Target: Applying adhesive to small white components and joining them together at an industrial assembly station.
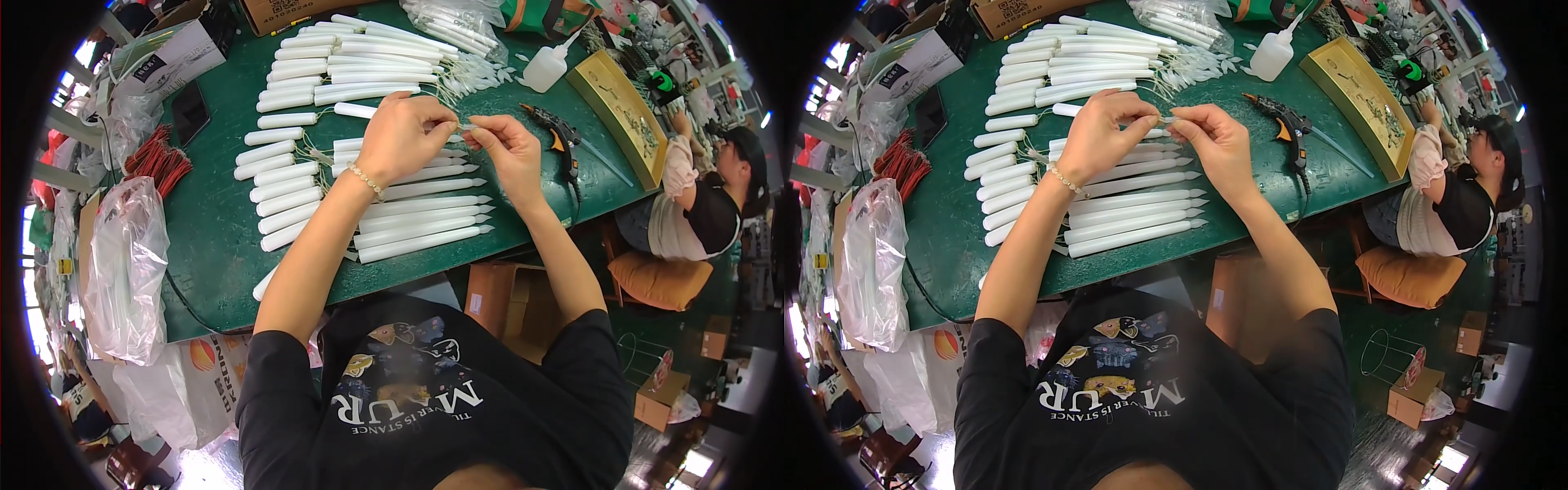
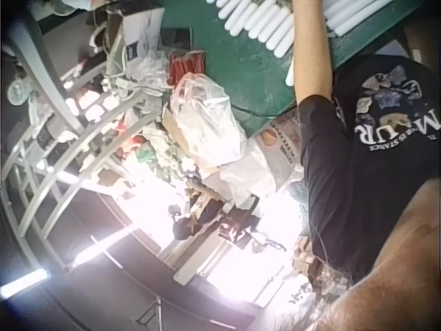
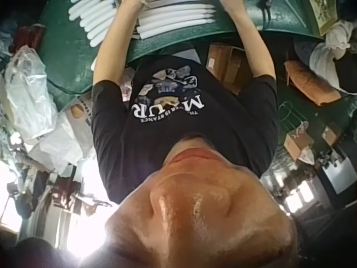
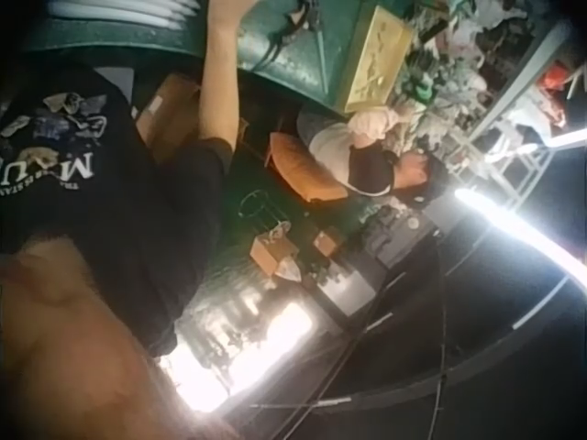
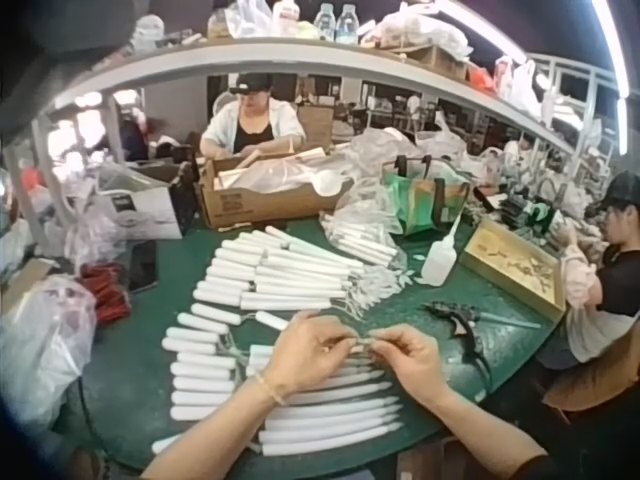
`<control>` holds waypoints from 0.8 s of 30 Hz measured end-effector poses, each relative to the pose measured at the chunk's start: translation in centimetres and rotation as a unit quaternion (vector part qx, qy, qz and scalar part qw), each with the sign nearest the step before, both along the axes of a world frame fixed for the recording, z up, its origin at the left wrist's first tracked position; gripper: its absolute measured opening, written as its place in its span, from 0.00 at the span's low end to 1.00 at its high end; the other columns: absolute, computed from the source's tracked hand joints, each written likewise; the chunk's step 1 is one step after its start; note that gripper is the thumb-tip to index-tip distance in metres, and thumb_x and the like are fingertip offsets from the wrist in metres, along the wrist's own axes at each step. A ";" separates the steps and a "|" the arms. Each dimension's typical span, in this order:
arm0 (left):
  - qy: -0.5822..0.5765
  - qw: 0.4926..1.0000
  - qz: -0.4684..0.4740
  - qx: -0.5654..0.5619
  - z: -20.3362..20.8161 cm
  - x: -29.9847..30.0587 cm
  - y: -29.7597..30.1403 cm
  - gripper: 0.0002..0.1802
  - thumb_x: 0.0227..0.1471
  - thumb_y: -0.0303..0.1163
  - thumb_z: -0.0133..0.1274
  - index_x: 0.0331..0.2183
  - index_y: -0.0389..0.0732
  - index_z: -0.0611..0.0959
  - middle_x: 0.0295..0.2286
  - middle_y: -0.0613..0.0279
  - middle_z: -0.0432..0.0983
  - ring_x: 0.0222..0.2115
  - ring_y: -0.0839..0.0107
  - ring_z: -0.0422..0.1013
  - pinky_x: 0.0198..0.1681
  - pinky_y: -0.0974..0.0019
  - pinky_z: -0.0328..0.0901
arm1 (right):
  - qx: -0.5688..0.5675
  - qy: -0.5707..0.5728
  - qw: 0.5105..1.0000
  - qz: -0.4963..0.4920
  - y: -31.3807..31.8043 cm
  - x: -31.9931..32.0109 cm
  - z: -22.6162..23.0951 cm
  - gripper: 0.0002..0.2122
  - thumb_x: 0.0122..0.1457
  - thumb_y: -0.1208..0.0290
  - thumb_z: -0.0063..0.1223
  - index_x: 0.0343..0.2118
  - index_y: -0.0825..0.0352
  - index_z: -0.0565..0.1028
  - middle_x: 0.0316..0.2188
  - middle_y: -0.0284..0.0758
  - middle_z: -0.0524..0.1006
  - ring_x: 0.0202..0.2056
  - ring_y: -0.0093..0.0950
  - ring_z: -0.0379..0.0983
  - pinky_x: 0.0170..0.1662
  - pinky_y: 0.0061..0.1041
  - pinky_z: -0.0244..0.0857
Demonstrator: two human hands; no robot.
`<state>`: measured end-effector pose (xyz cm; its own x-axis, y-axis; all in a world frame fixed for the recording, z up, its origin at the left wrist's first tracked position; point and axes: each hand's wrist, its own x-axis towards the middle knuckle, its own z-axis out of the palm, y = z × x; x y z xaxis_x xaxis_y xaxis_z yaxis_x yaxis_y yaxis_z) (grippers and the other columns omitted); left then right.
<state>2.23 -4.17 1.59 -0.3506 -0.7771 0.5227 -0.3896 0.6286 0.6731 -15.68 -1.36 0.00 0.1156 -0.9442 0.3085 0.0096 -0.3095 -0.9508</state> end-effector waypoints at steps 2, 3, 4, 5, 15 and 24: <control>0.001 1.000 -0.001 0.011 -0.1 0.0 -0.1 0.06 0.42 0.31 0.53 0.21 0.39 0.81 0.19 0.62 0.75 0.19 0.65 0.69 0.40 0.67 0.60 | -0.007 -0.006 1.000 -0.012 0.0 0.1 -0.1 0.07 0.55 0.79 0.49 0.37 0.73 0.72 0.28 0.35 0.77 0.30 0.19 0.73 0.35 0.15 0.66; 0.001 1.000 -0.001 0.011 -0.2 0.0 -0.1 0.06 0.42 0.31 0.53 0.21 0.39 0.81 0.19 0.62 0.75 0.19 0.65 0.69 0.40 0.67 0.60 | -0.007 -0.006 1.000 -0.011 0.0 0.1 -0.1 0.07 0.55 0.79 0.49 0.37 0.73 0.72 0.28 0.35 0.77 0.30 0.19 0.73 0.35 0.15 0.66; -0.003 1.000 -0.001 0.016 -0.3 -0.1 -0.1 0.07 0.43 0.31 0.52 0.22 0.39 0.81 0.20 0.62 0.75 0.20 0.65 0.69 0.41 0.65 0.59 | 0.006 -0.012 1.000 -0.011 -0.1 0.0 -0.1 0.07 0.55 0.78 0.49 0.36 0.73 0.72 0.28 0.35 0.77 0.30 0.19 0.73 0.35 0.15 0.66; -0.007 1.000 -0.002 0.019 -0.4 -0.1 -0.1 0.07 0.44 0.31 0.51 0.23 0.40 0.81 0.21 0.62 0.75 0.21 0.64 0.70 0.43 0.64 0.59 | 0.018 -0.017 1.000 -0.010 -0.2 0.0 -0.1 0.07 0.55 0.78 0.50 0.36 0.73 0.72 0.28 0.35 0.77 0.30 0.19 0.73 0.35 0.15 0.66; -0.057 0.997 -0.034 -0.043 0.0 0.4 -0.5 0.05 0.47 0.26 0.50 0.26 0.35 0.78 0.20 0.59 0.70 0.25 0.66 0.68 0.41 0.67 0.60 | 0.036 -0.017 0.999 0.006 -0.2 0.1 0.3 0.08 0.56 0.77 0.49 0.37 0.73 0.72 0.29 0.36 0.76 0.30 0.20 0.72 0.35 0.17 0.66; -0.052 0.999 -0.009 0.006 0.3 0.3 0.1 0.04 0.47 0.27 0.51 0.27 0.36 0.78 0.21 0.59 0.75 0.21 0.66 0.72 0.54 0.60 0.55 | 0.050 -0.038 0.998 -0.003 -0.3 0.0 -0.1 0.07 0.55 0.77 0.49 0.37 0.73 0.72 0.28 0.36 0.77 0.29 0.20 0.72 0.35 0.16 0.67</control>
